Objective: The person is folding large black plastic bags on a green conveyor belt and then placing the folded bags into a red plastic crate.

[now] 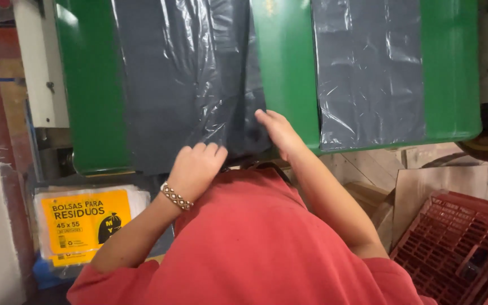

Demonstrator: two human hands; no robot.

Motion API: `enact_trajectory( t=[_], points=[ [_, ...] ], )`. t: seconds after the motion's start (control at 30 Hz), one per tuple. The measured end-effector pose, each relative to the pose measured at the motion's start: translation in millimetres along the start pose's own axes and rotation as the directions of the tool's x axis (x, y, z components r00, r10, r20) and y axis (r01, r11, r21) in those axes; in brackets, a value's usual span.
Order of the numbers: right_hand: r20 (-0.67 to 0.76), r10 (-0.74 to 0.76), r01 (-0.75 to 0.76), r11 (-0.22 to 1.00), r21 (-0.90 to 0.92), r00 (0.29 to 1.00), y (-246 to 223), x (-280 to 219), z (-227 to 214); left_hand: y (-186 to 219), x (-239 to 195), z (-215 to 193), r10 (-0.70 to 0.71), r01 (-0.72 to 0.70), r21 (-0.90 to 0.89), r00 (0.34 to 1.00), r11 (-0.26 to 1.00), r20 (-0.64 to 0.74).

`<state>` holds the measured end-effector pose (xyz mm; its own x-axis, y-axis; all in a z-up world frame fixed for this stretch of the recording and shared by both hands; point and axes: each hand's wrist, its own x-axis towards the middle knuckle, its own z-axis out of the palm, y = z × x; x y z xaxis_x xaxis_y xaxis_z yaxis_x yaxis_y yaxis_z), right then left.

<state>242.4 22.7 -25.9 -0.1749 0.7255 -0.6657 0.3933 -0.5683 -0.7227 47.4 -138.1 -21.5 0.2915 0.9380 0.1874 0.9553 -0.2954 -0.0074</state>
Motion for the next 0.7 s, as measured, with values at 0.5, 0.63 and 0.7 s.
enact_trajectory(
  t=[0.5,0.63,0.7],
  points=[
    [-0.046,-0.007,0.006,1.0,-0.01,0.999,-86.0,-83.8,34.8,-55.6,121.1,20.5,-0.33,0.36,-0.236,0.931,0.903,0.158],
    [-0.056,-0.227,0.219,0.967,-0.127,0.972,-10.7,-37.2,11.7,-53.2,105.1,15.8,-0.304,0.341,-0.242,0.936,0.908,0.179],
    [-0.016,-0.289,0.263,0.893,-0.364,0.957,-28.9,-63.9,20.5,-54.4,102.3,12.4,-0.258,0.296,-0.246,0.95,0.923,0.174]
  ],
)
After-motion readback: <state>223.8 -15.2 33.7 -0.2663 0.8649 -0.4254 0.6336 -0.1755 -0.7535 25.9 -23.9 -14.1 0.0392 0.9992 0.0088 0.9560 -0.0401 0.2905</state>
